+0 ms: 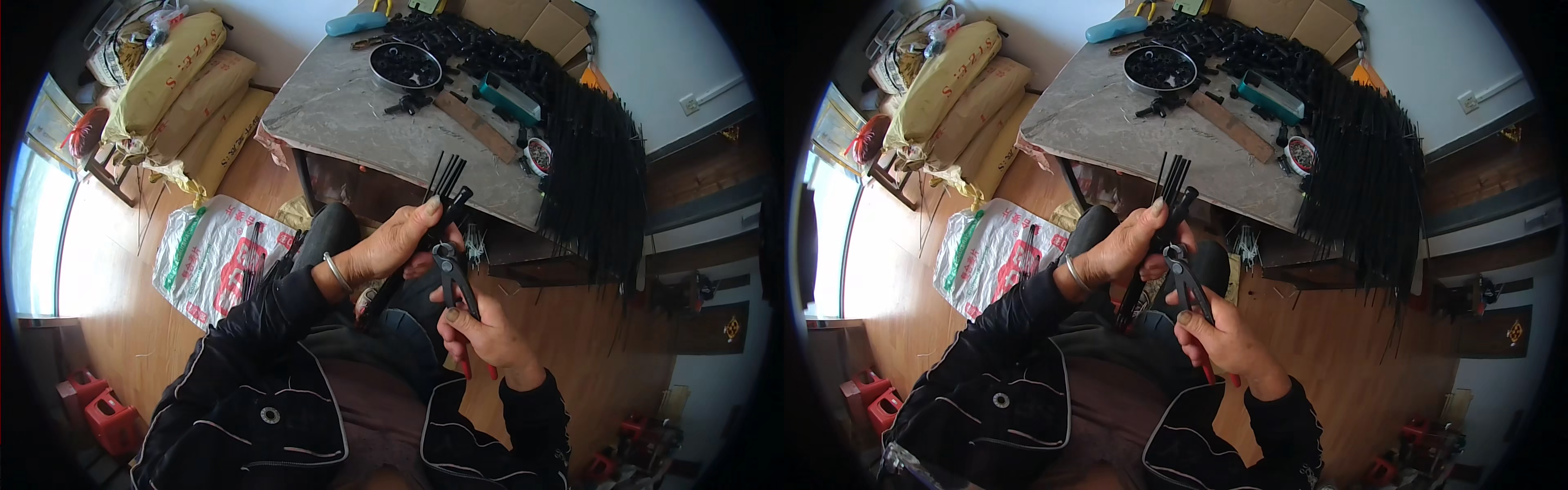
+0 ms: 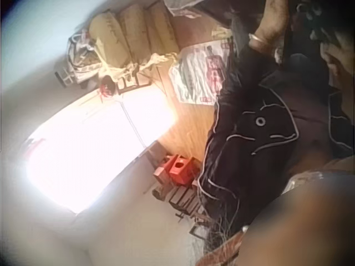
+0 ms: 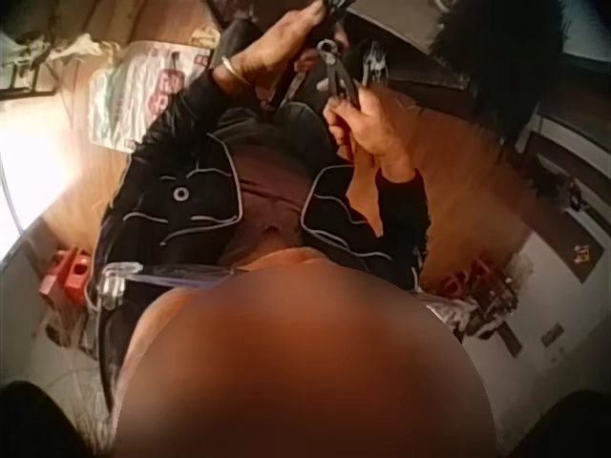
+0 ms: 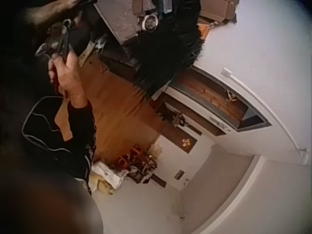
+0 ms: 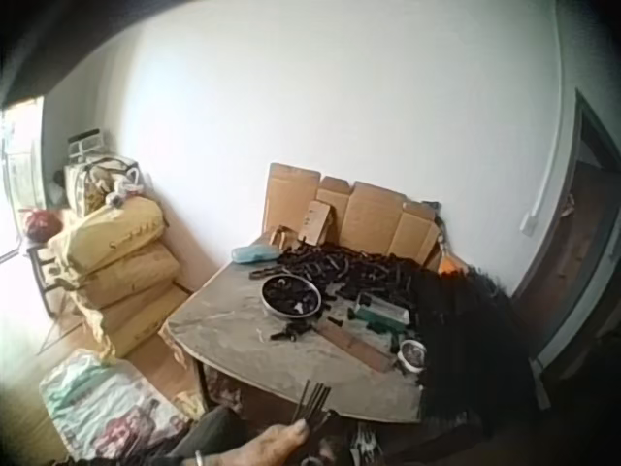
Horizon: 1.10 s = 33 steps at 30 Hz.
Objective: Assembling industrial wire brushes by inserting bristles into a base and securing them.
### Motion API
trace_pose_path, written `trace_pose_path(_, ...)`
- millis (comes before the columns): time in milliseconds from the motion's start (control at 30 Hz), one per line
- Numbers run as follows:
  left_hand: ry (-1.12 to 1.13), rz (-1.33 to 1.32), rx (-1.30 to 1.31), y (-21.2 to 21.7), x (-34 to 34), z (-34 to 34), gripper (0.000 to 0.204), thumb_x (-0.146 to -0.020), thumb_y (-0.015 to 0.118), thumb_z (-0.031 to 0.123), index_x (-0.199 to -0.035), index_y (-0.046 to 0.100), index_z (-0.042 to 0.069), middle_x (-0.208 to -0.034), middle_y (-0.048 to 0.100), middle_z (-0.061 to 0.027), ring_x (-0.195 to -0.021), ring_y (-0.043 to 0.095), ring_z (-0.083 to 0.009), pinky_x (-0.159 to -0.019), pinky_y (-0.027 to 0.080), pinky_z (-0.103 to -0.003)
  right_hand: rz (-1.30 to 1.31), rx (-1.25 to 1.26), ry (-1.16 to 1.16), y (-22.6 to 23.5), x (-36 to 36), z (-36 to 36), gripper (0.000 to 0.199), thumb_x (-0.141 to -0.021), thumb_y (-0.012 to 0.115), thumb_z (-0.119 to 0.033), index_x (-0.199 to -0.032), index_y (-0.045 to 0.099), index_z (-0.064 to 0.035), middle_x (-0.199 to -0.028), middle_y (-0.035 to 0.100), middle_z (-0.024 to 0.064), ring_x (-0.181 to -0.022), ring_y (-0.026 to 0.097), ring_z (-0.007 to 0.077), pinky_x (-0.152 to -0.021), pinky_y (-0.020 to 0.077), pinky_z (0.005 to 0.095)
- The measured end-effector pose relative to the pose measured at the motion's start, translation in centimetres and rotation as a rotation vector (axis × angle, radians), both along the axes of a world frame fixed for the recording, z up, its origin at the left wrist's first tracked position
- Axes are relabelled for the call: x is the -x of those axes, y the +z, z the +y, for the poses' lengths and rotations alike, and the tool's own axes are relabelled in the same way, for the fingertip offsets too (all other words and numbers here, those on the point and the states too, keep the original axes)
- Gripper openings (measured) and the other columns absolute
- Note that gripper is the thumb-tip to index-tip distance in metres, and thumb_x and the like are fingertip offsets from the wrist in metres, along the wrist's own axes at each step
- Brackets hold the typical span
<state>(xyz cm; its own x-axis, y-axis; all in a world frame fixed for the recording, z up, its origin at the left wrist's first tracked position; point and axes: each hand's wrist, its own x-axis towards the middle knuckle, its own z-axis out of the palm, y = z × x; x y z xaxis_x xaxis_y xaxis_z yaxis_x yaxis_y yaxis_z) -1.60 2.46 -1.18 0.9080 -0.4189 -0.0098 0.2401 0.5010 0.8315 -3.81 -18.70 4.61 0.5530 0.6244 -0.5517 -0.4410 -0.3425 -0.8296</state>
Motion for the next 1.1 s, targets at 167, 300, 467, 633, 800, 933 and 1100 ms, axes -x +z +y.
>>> trace_pose_path(167,0.175,-0.040,-0.172,0.4,0.7,-0.6,0.066,-0.099,0.032,0.059,-0.088,0.065,0.002,-0.055,0.049,0.0008,-0.043,0.041,-0.0064,-0.041,0.031,-0.022,0.097,-0.034,-0.028,0.6,0.6,0.3,0.026,-0.100,0.049,-0.014,-0.121,0.045,-0.0003,-0.071,0.050,0.0045,-0.057,0.050,0.0120,-0.053,0.0467,0.0302)
trace_pose_path(300,0.323,-0.056,-0.233,0.1,1.1,-1.5,0.062,-0.099,0.037,0.056,-0.086,0.064,0.002,-0.057,0.049,0.0013,-0.047,0.042,-0.0059,-0.043,0.032,-0.022,0.102,-0.016,-0.040,1.1,0.7,0.3,0.025,-0.100,0.048,-0.014,-0.120,0.045,-0.0003,-0.070,0.048,0.0043,-0.056,0.050,0.0121,-0.053,0.0464,0.0301)
trace_pose_path(467,0.341,-0.028,-0.264,0.6,1.3,-1.5,0.060,-0.099,0.038,0.055,-0.086,0.063,0.002,-0.057,0.048,0.0015,-0.047,0.043,-0.0061,-0.044,0.032,-0.022,0.127,-0.028,-0.049,1.0,0.6,0.3,0.023,-0.099,0.047,-0.011,-0.120,0.046,-0.0005,-0.070,0.047,0.0042,-0.056,0.049,0.0125,-0.053,0.0457,0.0301)
trace_pose_path(633,0.284,0.000,-0.263,0.9,1.6,-1.5,0.060,-0.099,0.038,0.055,-0.086,0.062,0.002,-0.058,0.049,0.0018,-0.048,0.043,-0.0059,-0.044,0.032,-0.022,0.183,-0.060,-0.034,0.8,0.5,-0.4,0.022,-0.099,0.047,-0.010,-0.119,0.046,-0.0013,-0.070,0.047,0.0037,-0.056,0.048,0.0122,-0.053,0.0444,0.0297)
trace_pose_path(800,0.333,-0.034,-0.273,1.2,1.9,-1.9,0.057,-0.100,0.039,0.053,-0.086,0.062,0.003,-0.059,0.049,0.0031,-0.050,0.044,-0.0050,-0.045,0.033,-0.022,0.257,-0.075,-0.024,1.2,0.3,-0.5,0.020,-0.100,0.046,-0.011,-0.118,0.046,-0.0026,-0.069,0.046,0.0030,-0.056,0.047,0.0114,-0.053,0.0429,0.0286)
trace_pose_path(933,0.341,-0.025,-0.272,1.2,2.0,-2.0,0.056,-0.100,0.039,0.052,-0.086,0.062,0.003,-0.061,0.050,0.0027,-0.051,0.044,-0.0049,-0.045,0.033,-0.022,0.180,-0.002,0.004,1.1,0.2,-0.5,0.019,-0.100,0.046,-0.012,-0.117,0.045,-0.0038,-0.069,0.045,0.0019,-0.055,0.046,0.0106,-0.052,0.0425,0.0277)
trace_pose_path(1100,0.314,-0.025,-0.281,1.1,2.2,-1.6,0.055,-0.100,0.039,0.051,-0.086,0.062,0.003,-0.062,0.050,0.0020,-0.050,0.043,-0.0042,-0.044,0.032,-0.022,0.338,-0.141,0.001,1.0,0.6,-0.3,0.017,-0.100,0.047,-0.013,-0.114,0.048,-0.0056,-0.066,0.044,-0.0007,-0.051,0.043,0.0080,-0.047,0.0401,0.0244)
